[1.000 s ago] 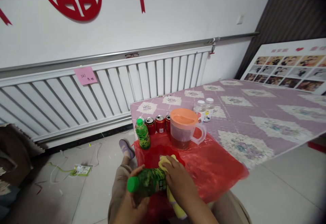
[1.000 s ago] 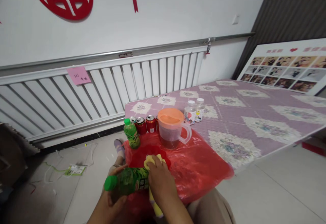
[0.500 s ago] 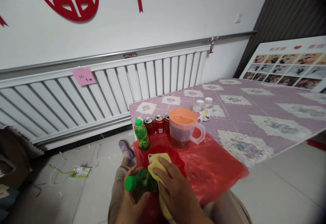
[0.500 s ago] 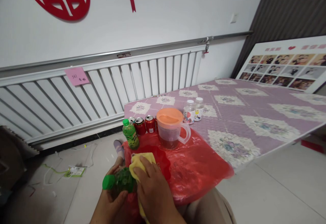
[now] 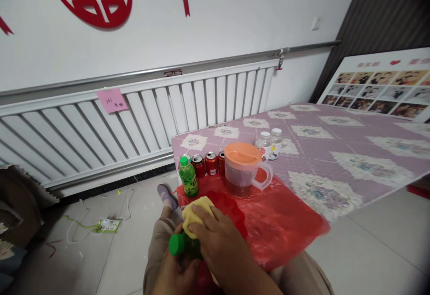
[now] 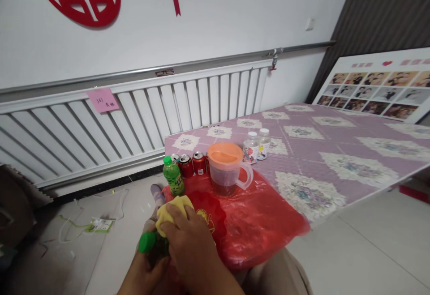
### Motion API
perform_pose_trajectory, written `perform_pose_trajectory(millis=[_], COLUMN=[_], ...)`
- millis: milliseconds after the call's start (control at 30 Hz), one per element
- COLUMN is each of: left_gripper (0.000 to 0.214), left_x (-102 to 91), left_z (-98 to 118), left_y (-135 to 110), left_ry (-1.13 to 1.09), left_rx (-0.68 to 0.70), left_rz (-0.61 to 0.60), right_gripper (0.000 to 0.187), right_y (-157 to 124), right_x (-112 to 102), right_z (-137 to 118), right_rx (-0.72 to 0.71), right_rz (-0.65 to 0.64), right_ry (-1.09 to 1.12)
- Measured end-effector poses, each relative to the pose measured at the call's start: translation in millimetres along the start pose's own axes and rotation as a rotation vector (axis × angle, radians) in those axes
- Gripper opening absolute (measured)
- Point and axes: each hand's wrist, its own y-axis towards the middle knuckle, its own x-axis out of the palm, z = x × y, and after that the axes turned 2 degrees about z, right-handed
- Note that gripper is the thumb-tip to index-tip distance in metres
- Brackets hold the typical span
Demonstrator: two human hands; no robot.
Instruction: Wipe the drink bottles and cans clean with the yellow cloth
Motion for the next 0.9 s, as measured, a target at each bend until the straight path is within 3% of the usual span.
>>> perform_pose_trajectory(millis=[300,367,500,600,700,800,900], left_gripper=[0.069,0.071,0.073,0.070,0.065,0.061,0.064], left_x=[-3.7,-2.5,-1.2,-2.4,-7.0,-13.7,-18.5], left_z=[3.6,5.8,8.6,6.9,1.0,-8.5,-18.3], left_y=[0.3,1.0,0.1,-2.5,-3.1,-0.6,2.6], left_ry=[-0.004,0.015,0.032,0.002,-0.049,-0.055,-0.048], left_rx=[0.009,0.013,0.009,-0.122,-0.193,-0.121,-0.065], left_rz=[-0.099,-0.088,-0.071,-0.099,-0.135,-0.148,-0.092], right_gripper=[0.050,0.052,0.047,0.033,0.027,0.041,0.051], right_y=[-4.4,-9.0,-16.0,-18.8,-18.2,-15.7,-16.0], right_x=[14.0,16.9,21.0,26.3,32.0,35.4,37.2], right_z=[36.8,35.9,15.9,-2.0,-7.6,5.4,31.7], right_rx=[0.291,0.261,0.045,-0.086,-0.109,0.001,0.232], right_rz=[-0.182,-0.140,0.017,0.175,0.244,0.153,-0.010], right_ry=[-0.090,-0.103,-0.108,-0.090,-0.055,-0.029,-0.007])
